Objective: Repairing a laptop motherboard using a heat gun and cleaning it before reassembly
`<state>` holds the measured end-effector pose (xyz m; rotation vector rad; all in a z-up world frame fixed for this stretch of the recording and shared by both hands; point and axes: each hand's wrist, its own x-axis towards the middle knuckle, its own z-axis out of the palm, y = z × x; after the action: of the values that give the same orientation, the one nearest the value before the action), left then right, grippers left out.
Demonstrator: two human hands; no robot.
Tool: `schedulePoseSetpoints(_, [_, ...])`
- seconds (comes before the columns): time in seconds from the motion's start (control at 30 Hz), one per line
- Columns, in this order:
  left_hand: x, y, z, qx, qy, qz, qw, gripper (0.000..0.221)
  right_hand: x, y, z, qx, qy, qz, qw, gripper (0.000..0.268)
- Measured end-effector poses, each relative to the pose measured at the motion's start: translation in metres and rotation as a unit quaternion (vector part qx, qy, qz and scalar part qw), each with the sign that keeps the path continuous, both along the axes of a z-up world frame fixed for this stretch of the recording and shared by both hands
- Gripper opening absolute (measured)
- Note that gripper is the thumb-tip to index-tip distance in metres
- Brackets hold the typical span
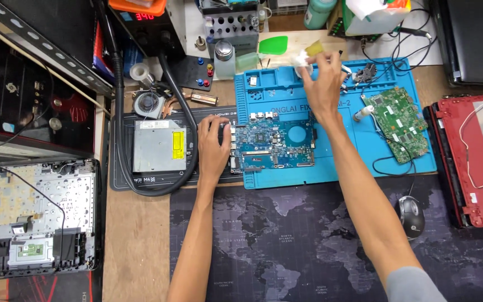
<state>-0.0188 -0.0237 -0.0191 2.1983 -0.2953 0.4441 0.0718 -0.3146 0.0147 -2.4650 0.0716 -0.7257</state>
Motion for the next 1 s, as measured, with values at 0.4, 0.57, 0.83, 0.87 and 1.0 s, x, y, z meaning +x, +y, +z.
schedulePoseSetpoints(0.4, [0.0,0.001,-0.001,-0.007,-0.015,-0.009,1.0,0.012,-0.13,-0.002,0.031,0.368,0.132,0.247,0.887,0.022])
schedulePoseSetpoints(0.57, [-0.001,0.001,0.001,-0.017,-0.015,-0.023,0.999,0.011,-0.149,0.011,0.045,0.264,0.169,0.209,0.926,0.026])
schedulePoseSetpoints(0.83, [-0.002,0.0,0.002,-0.021,-0.001,-0.022,1.0,0.011,-0.142,0.028,0.034,0.152,0.198,0.182,0.951,0.016])
schedulePoseSetpoints(0.87, [-0.002,0.0,0.003,-0.019,0.005,-0.021,1.0,0.011,-0.141,0.035,0.034,0.132,0.186,0.17,0.959,0.015])
schedulePoseSetpoints(1.0, [-0.003,0.0,0.003,-0.008,0.016,-0.022,1.0,0.011,-0.136,0.054,0.028,0.07,0.152,0.138,0.976,0.012])
